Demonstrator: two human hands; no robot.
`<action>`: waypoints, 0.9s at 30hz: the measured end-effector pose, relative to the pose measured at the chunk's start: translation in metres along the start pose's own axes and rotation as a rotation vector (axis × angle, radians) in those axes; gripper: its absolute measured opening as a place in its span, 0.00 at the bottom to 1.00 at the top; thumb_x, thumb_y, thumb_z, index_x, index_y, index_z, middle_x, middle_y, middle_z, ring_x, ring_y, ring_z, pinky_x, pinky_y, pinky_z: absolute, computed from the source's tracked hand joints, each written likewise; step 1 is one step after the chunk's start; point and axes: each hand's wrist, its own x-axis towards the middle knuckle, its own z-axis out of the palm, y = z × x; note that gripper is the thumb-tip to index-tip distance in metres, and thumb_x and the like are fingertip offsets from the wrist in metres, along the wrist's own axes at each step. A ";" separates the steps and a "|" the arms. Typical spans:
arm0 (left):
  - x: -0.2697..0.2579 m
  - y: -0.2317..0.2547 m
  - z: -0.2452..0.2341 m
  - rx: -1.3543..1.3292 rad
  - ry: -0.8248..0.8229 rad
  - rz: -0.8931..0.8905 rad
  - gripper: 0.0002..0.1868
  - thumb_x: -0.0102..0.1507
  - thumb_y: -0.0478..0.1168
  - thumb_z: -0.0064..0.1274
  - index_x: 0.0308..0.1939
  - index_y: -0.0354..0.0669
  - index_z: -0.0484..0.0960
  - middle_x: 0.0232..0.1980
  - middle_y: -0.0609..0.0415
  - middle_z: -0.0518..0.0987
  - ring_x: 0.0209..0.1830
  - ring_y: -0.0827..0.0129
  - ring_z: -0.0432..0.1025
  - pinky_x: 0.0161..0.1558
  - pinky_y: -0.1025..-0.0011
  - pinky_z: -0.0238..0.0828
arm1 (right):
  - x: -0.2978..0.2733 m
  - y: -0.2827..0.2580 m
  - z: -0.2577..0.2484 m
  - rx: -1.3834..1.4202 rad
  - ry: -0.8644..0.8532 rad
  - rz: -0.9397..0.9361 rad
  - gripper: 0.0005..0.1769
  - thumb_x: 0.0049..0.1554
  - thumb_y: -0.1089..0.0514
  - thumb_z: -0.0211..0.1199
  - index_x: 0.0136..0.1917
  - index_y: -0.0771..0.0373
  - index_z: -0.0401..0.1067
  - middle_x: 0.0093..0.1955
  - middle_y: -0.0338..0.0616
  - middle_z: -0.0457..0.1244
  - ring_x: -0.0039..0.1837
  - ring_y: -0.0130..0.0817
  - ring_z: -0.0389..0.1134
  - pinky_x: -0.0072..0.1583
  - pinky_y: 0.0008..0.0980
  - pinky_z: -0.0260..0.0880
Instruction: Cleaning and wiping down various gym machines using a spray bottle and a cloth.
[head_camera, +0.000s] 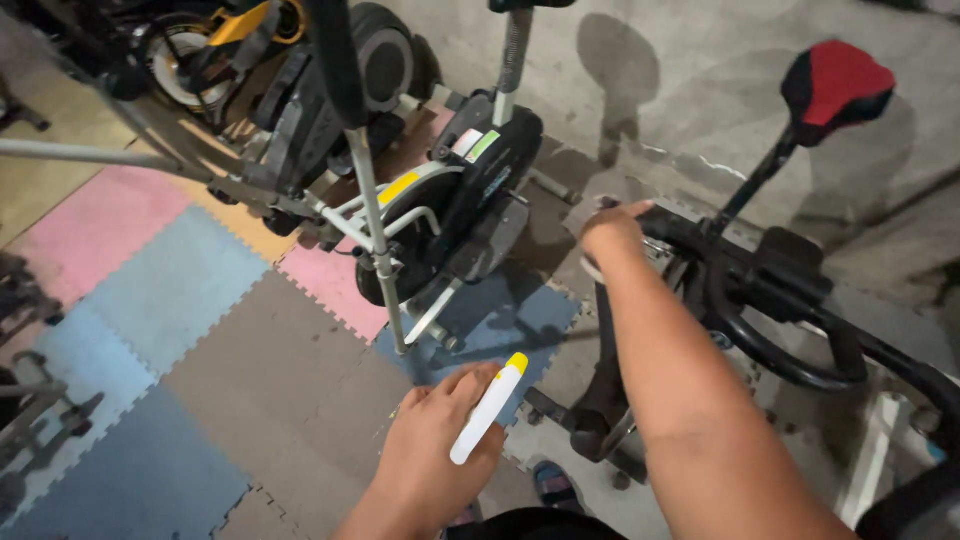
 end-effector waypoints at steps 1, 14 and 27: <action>-0.002 -0.001 -0.001 0.003 0.009 -0.009 0.27 0.50 0.37 0.57 0.55 0.48 0.77 0.63 0.62 0.80 0.47 0.64 0.79 0.49 0.65 0.66 | 0.079 0.027 0.040 -0.005 -0.004 -0.011 0.61 0.64 0.48 0.56 0.80 0.58 0.05 0.60 0.65 0.66 0.52 0.52 0.69 0.52 0.51 0.69; -0.029 0.000 -0.010 -0.057 0.027 -0.031 0.30 0.50 0.37 0.55 0.59 0.49 0.77 0.61 0.61 0.81 0.41 0.62 0.78 0.48 0.67 0.66 | -0.052 0.048 -0.034 0.361 -0.063 -0.247 0.65 0.62 0.41 0.60 0.80 0.73 0.12 0.53 0.61 0.66 0.45 0.44 0.68 0.46 0.35 0.67; -0.043 0.006 -0.008 -0.106 -0.031 0.131 0.31 0.53 0.38 0.56 0.62 0.46 0.75 0.60 0.59 0.81 0.50 0.62 0.77 0.50 0.65 0.65 | -0.051 0.168 0.000 1.140 -0.760 -0.209 0.19 0.57 0.43 0.67 0.44 0.62 0.76 0.36 0.42 0.69 0.32 0.34 0.67 0.35 0.31 0.66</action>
